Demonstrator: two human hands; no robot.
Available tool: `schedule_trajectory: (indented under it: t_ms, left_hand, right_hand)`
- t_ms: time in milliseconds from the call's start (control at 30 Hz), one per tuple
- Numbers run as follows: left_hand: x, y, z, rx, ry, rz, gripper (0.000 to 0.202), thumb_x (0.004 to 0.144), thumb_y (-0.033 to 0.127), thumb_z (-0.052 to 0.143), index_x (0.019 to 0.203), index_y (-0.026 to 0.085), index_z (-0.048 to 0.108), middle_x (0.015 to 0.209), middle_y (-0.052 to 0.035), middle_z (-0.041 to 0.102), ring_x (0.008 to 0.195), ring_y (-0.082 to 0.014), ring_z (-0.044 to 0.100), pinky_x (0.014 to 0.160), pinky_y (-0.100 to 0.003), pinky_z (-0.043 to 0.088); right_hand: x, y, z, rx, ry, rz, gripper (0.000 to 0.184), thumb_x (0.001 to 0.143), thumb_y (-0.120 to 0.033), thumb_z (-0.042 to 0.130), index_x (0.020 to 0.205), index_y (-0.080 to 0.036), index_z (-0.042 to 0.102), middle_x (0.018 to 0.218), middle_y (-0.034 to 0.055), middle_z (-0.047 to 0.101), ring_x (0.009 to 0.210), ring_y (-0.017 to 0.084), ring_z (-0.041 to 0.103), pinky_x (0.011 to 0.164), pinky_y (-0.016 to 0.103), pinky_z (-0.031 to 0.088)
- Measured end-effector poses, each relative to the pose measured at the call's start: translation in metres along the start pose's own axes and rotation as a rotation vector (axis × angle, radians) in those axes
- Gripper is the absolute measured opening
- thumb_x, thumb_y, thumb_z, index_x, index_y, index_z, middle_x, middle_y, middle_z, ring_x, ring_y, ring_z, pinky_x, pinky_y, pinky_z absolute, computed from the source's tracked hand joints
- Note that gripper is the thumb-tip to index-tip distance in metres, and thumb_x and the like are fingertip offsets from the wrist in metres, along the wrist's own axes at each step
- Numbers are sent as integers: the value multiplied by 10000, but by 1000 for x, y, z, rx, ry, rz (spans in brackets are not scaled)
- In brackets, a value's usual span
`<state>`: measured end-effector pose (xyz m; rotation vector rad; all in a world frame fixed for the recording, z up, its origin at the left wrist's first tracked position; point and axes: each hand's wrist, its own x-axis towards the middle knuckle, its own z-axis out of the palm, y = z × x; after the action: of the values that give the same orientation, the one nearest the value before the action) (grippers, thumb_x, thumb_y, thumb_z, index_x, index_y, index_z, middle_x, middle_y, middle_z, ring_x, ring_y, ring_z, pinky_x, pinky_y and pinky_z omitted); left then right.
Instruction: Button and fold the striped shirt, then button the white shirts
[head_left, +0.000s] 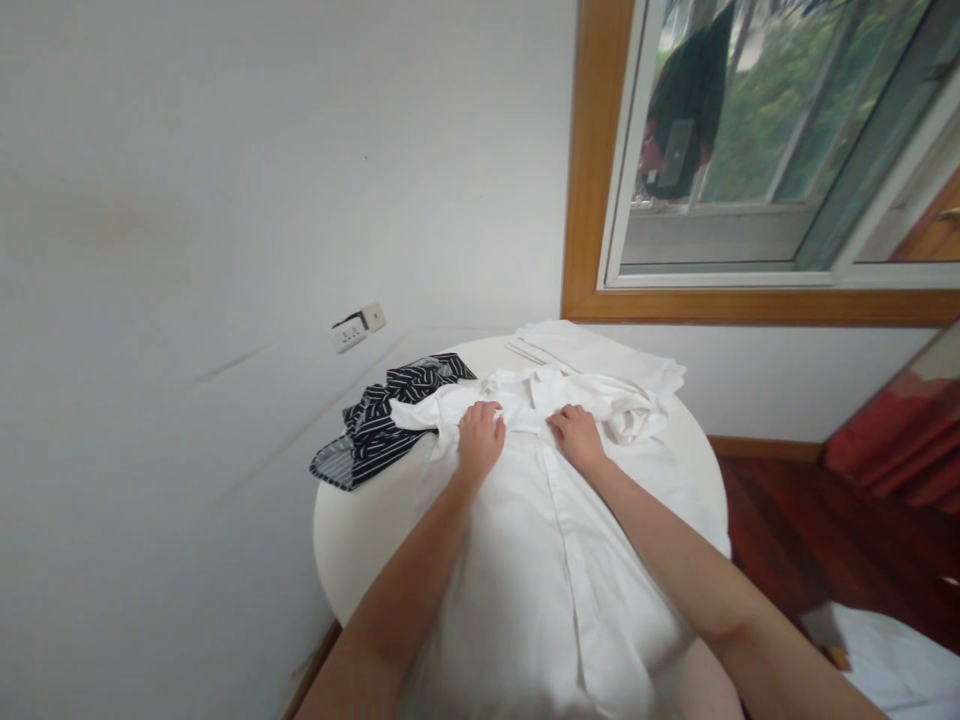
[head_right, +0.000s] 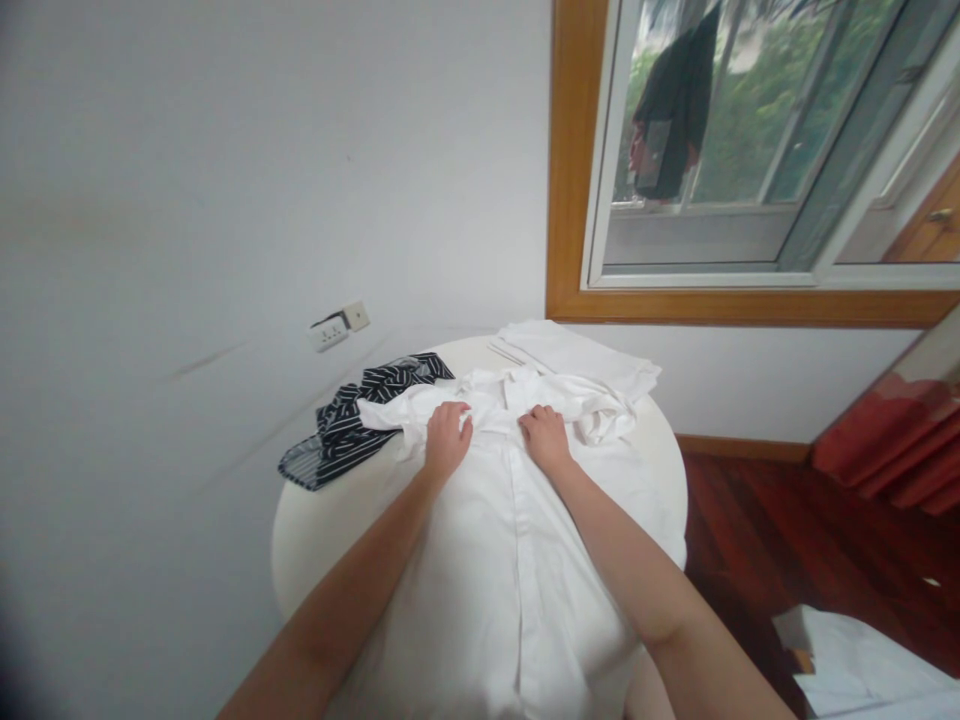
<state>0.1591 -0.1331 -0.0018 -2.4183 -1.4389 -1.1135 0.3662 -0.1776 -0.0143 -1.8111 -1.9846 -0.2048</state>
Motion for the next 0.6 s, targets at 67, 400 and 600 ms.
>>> schedule_trajectory:
  t_ms: [67, 400, 600]
  left_hand:
    - [-3, 11, 1, -38, -60, 140, 325, 867, 272, 481, 1186, 216, 513, 1170, -93, 556, 1098, -243, 477, 947, -396, 362]
    - [0, 17, 10, -120, -264, 245, 198, 821, 160, 478, 963, 209, 606, 982, -64, 621, 985, -219, 524, 907, -385, 410]
    - [0, 9, 9, -194, -117, 166, 199, 770, 112, 407, 891, 183, 547, 874, -77, 581, 914, -216, 518, 853, -356, 430]
  right_hand:
    - [-1, 1, -2, 20, -9, -38, 238, 908, -282, 470, 1022, -223, 670, 976, 96, 575, 967, 229, 452, 788, 323, 307]
    - [0, -2, -2, -20, -9, -3, 217, 884, -313, 514, 1011, -253, 679, 943, 90, 568, 960, 241, 441, 785, 337, 309]
    - [1, 3, 4, 85, 60, 24, 223, 885, -278, 474, 908, -201, 682, 923, 93, 578, 925, 231, 475, 788, 330, 341]
